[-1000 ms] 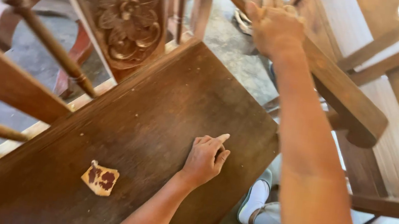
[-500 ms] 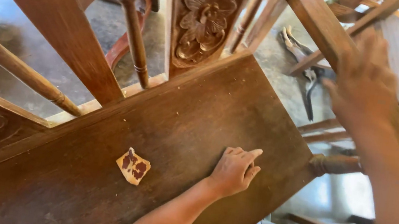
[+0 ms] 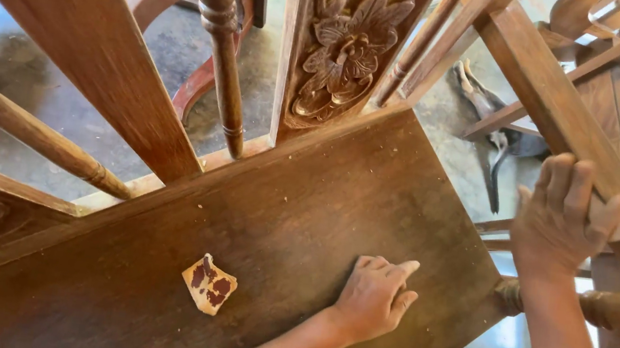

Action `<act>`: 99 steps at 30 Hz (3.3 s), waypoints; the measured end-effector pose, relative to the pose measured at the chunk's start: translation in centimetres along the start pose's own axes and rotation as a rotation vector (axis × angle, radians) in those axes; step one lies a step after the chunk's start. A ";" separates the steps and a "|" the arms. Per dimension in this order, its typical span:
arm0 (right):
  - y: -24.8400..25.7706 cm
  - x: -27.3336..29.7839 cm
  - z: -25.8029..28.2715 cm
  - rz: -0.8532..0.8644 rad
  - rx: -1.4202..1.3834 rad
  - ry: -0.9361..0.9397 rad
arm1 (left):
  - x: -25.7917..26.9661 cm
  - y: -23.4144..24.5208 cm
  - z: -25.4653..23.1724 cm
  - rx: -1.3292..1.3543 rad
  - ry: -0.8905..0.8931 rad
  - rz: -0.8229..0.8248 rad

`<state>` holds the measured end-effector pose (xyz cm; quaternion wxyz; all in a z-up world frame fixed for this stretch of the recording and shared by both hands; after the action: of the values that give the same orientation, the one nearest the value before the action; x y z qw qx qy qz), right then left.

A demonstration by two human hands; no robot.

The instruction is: Sanding a wooden chair with sandpaper to smooth the surface

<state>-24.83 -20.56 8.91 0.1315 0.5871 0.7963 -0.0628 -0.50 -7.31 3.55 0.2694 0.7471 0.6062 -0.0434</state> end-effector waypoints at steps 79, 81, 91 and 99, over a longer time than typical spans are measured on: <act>-6.3 18.8 -15.9 -0.481 -2.380 -1.219 | -2.2 -17.1 -1.3 -0.022 -0.126 -0.001; -5.6 16.8 -18.1 -0.078 -2.129 -0.878 | -2.1 -15.9 -2.3 -0.040 -0.095 -0.018; -3.4 17.7 -13.8 -0.865 -2.247 -1.043 | -2.8 -15.4 -4.2 0.040 -0.027 0.025; -6.4 19.4 -16.0 -0.470 -2.329 -1.407 | -2.7 -15.3 -3.9 0.097 0.076 0.050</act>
<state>-38.41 -0.64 18.44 0.8991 -0.1624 0.2349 0.3317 -16.46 -6.07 2.57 0.2109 0.7751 0.5944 -0.0377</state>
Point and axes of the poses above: each hand's wrist, its own x-axis away from the middle knuckle, its own y-axis out of the back of the hand, z = x × y, the point moved 8 cm from there along -x, towards the middle knuckle, and after that the axes turned 2 degrees about -z, right-handed, at the moved point
